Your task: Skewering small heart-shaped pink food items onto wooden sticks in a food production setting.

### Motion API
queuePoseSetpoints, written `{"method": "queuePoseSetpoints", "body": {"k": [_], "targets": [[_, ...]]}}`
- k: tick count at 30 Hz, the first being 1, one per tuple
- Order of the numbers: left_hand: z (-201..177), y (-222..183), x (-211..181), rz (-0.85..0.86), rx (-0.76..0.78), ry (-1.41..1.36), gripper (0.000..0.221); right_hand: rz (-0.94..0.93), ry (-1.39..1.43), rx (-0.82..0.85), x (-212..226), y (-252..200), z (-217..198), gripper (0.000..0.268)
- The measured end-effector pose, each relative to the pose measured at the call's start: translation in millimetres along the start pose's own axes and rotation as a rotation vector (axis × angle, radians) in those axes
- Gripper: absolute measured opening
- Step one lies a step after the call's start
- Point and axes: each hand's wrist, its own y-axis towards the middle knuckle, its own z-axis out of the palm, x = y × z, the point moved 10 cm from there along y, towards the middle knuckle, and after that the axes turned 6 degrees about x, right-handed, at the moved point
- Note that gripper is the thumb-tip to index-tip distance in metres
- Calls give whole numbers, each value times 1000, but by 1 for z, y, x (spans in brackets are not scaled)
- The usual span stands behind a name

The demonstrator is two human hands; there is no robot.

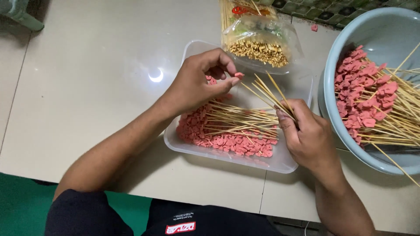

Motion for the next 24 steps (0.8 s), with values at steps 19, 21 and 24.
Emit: {"method": "queuePoseSetpoints", "body": {"k": [19, 21, 24], "targets": [[3, 2, -20, 140, 32, 141, 19, -14, -12, -11, 1, 2, 1, 14], [3, 0, -25, 189, 24, 187, 19, -29, -39, -6, 3, 1, 1, 15], [3, -2, -28, 209, 10, 225, 19, -55, -35, -10, 6, 1, 0, 15]]}}
